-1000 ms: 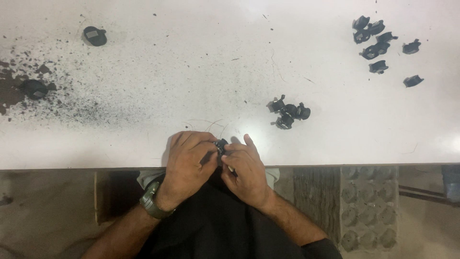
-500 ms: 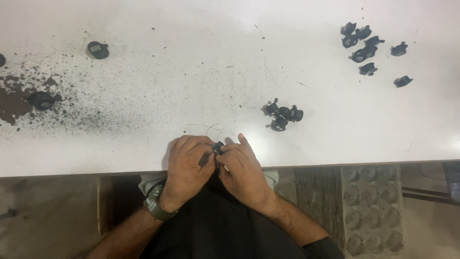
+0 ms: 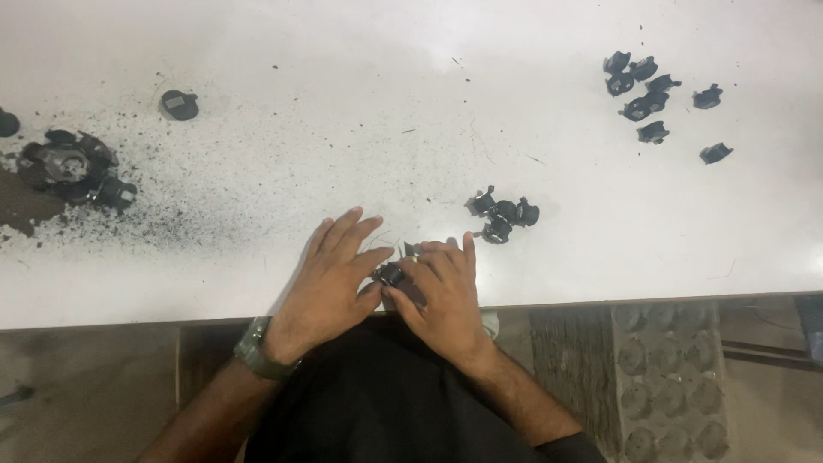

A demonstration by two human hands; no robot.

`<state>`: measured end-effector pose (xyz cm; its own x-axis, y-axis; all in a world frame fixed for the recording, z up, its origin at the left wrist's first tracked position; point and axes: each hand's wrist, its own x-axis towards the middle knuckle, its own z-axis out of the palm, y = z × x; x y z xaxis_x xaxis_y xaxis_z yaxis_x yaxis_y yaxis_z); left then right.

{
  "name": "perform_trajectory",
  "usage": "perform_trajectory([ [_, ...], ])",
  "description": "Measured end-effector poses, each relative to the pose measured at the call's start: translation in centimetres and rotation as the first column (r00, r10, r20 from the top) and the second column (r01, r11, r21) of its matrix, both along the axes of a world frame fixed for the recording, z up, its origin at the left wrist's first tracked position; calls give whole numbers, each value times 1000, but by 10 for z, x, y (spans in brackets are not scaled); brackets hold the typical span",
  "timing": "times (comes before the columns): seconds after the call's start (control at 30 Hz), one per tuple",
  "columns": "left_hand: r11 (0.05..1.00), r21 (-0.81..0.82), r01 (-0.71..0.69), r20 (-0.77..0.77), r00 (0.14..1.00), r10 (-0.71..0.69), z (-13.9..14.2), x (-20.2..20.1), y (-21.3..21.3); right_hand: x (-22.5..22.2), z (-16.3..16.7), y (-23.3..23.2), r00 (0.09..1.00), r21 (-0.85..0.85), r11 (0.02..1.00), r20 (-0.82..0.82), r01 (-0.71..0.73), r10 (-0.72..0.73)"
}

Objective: The person sits at a white worktable and attaches black rubber rollers to mecanum wheel hubs by hand, pressing each roller into place on a hub. Assembled wheels are set aside on the table as the person works through the parts one at a time.

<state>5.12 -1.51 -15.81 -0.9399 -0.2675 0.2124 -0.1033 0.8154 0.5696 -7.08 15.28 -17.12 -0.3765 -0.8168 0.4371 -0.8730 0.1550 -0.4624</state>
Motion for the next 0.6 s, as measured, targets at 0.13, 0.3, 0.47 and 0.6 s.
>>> perform_trajectory([
  [0.13,999,53,8,8,1000,-8,-10,2,6,-9,-4,5,987,-17,998,149,-64,66],
  [0.3,982,185,48,-67,997,-36,-11,14,12,-21,-6,19,914,-62,979,353,-192,201],
  [0.47,984,126,122,-49,992,-117,6,20,2,-21,-8,19,902,-34,965,348,-260,255],
  [0.6,992,104,78,-67,995,-71,21,24,-5,-24,-12,22,903,-49,963,337,-266,267],
])
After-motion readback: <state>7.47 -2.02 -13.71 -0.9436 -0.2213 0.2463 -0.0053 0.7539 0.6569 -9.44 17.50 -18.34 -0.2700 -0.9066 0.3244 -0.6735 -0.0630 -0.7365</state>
